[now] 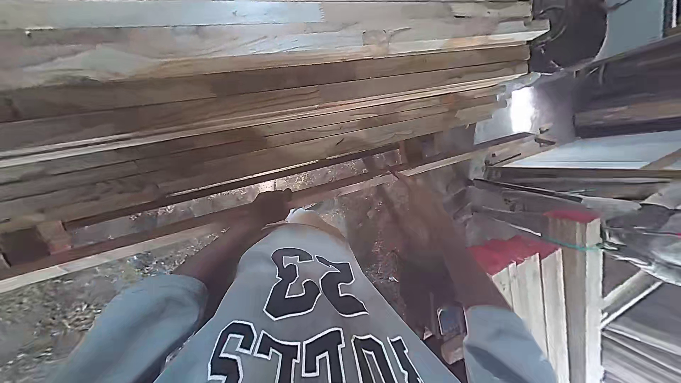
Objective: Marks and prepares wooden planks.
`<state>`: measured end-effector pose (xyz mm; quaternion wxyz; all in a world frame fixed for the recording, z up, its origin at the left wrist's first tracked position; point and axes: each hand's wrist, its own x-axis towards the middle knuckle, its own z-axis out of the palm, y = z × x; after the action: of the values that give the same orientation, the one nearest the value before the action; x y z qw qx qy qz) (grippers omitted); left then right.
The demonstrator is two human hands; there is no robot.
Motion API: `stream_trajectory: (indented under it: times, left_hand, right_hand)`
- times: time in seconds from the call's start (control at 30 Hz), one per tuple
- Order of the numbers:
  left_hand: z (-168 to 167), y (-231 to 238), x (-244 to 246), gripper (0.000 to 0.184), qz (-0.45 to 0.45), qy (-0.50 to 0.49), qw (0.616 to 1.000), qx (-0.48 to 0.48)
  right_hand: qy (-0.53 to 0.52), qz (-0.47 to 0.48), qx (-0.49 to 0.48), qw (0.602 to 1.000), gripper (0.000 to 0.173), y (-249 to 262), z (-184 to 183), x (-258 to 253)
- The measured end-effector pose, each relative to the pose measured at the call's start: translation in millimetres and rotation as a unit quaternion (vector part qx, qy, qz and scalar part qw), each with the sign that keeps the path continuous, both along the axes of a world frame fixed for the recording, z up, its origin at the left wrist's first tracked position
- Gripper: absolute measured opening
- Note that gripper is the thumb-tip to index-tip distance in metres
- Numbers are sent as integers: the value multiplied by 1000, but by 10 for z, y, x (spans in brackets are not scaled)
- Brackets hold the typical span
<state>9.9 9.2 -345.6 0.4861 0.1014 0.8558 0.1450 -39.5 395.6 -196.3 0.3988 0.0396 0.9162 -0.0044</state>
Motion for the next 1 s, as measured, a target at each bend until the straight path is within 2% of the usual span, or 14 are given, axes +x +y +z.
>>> stream_trajectory:
  times: [0.07, 0.13, 0.2, 0.27, 0.43, 0.5, 0.57, 0.67, 0.73, 0.8, 0.87, 0.9, 0.97, 1.0]
  left_hand:
    - [13, 40, 50, 48, 6, 13, 1000, -6]
    - [18, 79, 101, 46, 13, 29, 999, -13]
    - [7, 98, 144, 46, 15, 49, 998, -22]
    - [-15, 107, 216, 46, 11, 67, 997, -33]
    - [-36, 147, 229, 50, 16, 80, 996, -46]
    - [-12, 119, 200, 54, 23, 73, 996, -35]
    - [-34, 93, 146, 53, 14, 75, 997, -25]
    - [-13, 81, -20, 46, -16, 26, 999, -13]
    - [-32, 46, -133, 42, -6, -10, 1000, 20]
    - [-72, 3, -218, 48, 33, -46, 996, 70]
    - [-44, -11, -296, 58, 74, -77, 988, 109]
    - [-41, -17, -323, 61, 90, -87, 986, 111]
    - [-16, -8, -380, 67, 102, -103, 985, 93]
    - [-4, 3, -403, 69, 99, -107, 986, 78]
  right_hand:
    - [40, 186, 11, 982, 61, 123, -67, -361]
    - [46, 348, -8, 936, 53, 62, -271, -553]
    - [59, 429, -24, 901, 35, -29, -424, -644]
    - [65, 445, -10, 893, 21, 11, -452, -707]
    - [60, 402, 121, 906, 18, 437, -296, -841]
    - [18, 347, 171, 922, 16, 494, -115, -805]
    - [-29, 238, 146, 960, 19, 635, 22, -720]
    - [-47, 40, -67, 996, 30, 1054, -78, -416]
    - [-42, -134, -252, 957, 34, 1147, -252, -24]
    - [-18, -343, -371, 863, 36, 1002, -454, 470]
    - [15, -458, -453, 765, 38, 840, -746, 837]
    - [42, -476, -476, 738, 37, 743, -888, 961]
    - [107, -485, -473, 728, 38, 484, -1044, 1110]
    - [138, -476, -446, 746, 37, 357, -1089, 1134]
